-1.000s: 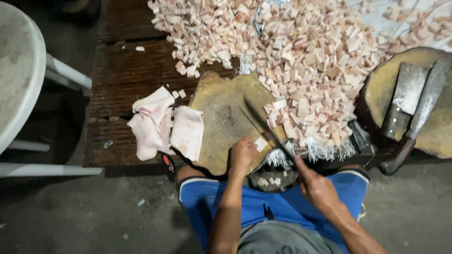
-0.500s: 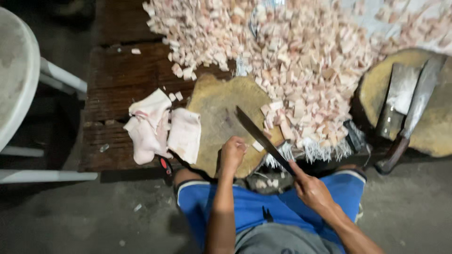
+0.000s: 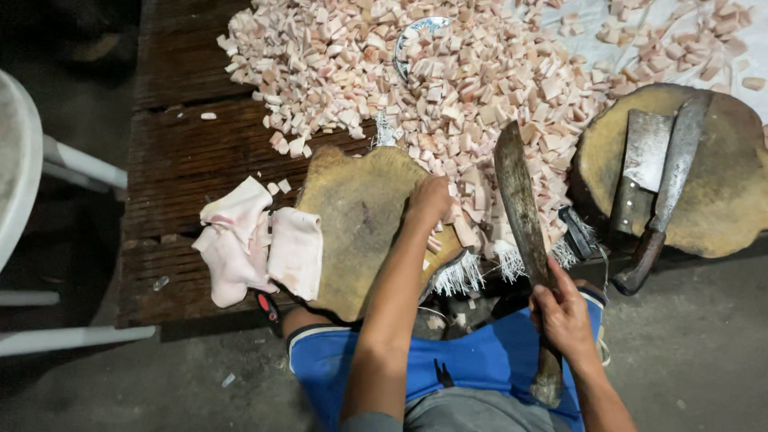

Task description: The person is cutting pieces of animal fat or skin into smaller cubes using a large knife on a wooden cutting board.

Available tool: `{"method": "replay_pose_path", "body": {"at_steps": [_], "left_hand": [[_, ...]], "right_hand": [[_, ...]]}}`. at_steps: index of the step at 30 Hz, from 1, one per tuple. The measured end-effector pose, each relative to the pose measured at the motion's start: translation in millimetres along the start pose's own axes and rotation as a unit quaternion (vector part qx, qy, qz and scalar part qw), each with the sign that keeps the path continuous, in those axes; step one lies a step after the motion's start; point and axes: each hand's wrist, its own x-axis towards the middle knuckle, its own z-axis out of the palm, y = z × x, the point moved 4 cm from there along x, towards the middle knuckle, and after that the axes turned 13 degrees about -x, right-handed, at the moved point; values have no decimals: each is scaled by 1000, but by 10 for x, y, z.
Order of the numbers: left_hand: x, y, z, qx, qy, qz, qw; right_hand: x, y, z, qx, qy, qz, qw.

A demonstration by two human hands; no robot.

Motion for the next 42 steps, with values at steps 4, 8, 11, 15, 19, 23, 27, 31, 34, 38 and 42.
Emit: {"method": "replay_pose_path", "body": {"at_steps": [4,8,11,15,19,23,27,31,34,38,42], "left_hand": [[205,-30,88,38,-56,-65,996],[543,-318,332,6,-76,-91,993],[700,-493,430,11,-85,-56,995],[533,-498,72,-101,-30,-3,994],[-139,-496,-651,-382,39,-26,923],[-865,-443,-1115,-562,76,-18,823],[-1318,-734,-1006,-607,94,-120,780],[-1483,-1163,-377,-676,41,-112,727],[-1520,-1457,62,-559,36,-164,812],[-1612,-1554,159,-488,84,-155,855],[-1630,-1382,-46,-401,117,-144,897]], "right_hand": [[8,170,-26,-16,11,44,999],[2,237,-10,1,11,46,999],[30,238,20,12,10,44,999],[-4,171,23,-13,13,17,1000],[-263,66,24,-133,18,-58,989],[-509,30,155,-239,-79,-75,965],[-618,68,425,-341,-171,-111,918],[-517,107,534,-450,-145,-82,877],[-361,-79,577,-412,-92,-169,890],[-368,-363,502,-349,-13,-277,895],[-459,-465,300,-297,75,-346,887]]}}
